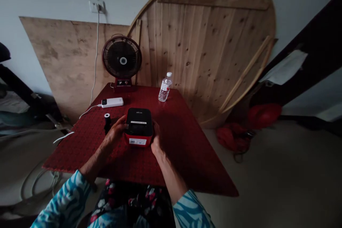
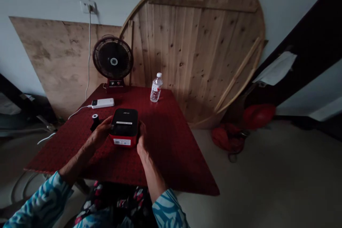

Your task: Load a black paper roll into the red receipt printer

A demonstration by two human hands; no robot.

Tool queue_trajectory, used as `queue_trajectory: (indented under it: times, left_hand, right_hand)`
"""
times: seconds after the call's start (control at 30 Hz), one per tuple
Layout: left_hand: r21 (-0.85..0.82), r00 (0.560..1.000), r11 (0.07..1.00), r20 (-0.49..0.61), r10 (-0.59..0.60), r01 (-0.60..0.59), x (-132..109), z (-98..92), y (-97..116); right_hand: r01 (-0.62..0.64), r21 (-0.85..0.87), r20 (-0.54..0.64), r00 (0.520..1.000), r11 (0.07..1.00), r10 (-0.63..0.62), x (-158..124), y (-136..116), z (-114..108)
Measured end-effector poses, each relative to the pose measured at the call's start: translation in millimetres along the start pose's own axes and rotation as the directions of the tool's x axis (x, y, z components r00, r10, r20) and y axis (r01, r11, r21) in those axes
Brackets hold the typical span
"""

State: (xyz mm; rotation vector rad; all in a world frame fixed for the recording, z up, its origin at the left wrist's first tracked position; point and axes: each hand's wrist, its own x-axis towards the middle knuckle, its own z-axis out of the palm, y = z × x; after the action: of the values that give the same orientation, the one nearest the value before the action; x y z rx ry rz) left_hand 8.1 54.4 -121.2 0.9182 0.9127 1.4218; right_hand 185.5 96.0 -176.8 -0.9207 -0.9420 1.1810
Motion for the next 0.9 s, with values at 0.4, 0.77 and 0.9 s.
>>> queue_trajectory:
  times: [0.4, 0.77, 0.9]
  left_hand:
    - [-0.003, 0.991, 0.996, -0.092, -0.093, 0.093, 8.4, 0.3, 5.6]
    - [0.037, 0.987, 0.997, -0.147, -0.066, 0.072, 8.0, -2.1, -6.3]
    - [0.042, 0.992, 0.999, -0.126, -0.025, 0.031, 9.7, -8.0, -14.6]
  right_hand:
    - [-0.021, -0.103, -0.002, 1.0, 0.994, 0.02, -10.0, -5.2, -3.2]
    - [-0.079, -0.007, -0.082, 0.994, 0.997, 0.078, -14.7, -12.1, 3.2]
    - [-0.079, -0.045, -0.064, 0.995, 0.996, 0.076, -15.9, -14.4, 1.8]
